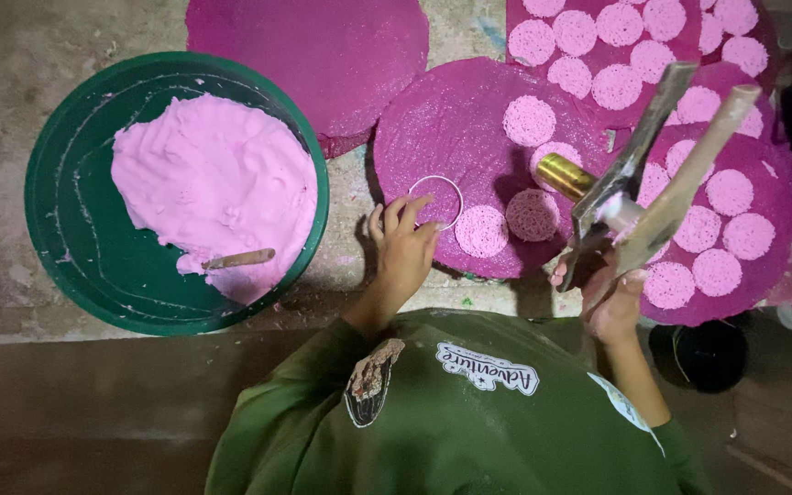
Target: The person uses a manual press to form pink dough into small round discs, repeatedly loading dough, pressing, and ejecting the discs onto a tray. The person then transfers the formed discs into a steamer and places them on a drying rack.
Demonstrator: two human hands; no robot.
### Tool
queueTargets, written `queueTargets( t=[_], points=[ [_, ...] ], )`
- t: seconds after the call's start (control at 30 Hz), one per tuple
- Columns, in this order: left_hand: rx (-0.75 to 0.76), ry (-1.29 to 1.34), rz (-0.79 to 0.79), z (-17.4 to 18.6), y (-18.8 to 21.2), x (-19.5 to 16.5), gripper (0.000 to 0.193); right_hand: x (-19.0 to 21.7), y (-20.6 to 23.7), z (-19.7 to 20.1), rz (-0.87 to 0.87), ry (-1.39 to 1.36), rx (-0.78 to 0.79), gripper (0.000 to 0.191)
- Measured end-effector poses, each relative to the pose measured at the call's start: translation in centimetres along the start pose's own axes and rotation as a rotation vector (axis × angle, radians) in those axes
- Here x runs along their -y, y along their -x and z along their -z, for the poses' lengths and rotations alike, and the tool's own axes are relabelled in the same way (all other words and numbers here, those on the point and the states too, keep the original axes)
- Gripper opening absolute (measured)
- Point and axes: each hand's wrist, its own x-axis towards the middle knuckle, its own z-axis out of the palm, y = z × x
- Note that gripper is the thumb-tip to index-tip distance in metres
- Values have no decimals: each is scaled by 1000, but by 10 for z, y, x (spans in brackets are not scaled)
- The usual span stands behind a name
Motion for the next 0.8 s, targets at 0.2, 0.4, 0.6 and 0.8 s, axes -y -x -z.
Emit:
queueTargets(
  t=[0.2, 0.4, 0.6, 0.8],
  points=[
    [119, 119, 124, 26, -42, 2, 59, 27, -35, -13, -176, 409, 252, 93],
    [231, 2434, 110, 51, -106, 34, 75, 60, -105, -79, -963, 607, 686, 78],
    [-191, 2563, 99, 51, -116, 50, 39, 100, -151, -149, -827, 1148, 647, 86],
    [-270, 2504, 22, 55, -116, 90, 33, 83, -153, -192, -673, 1350, 671, 83]
  ],
)
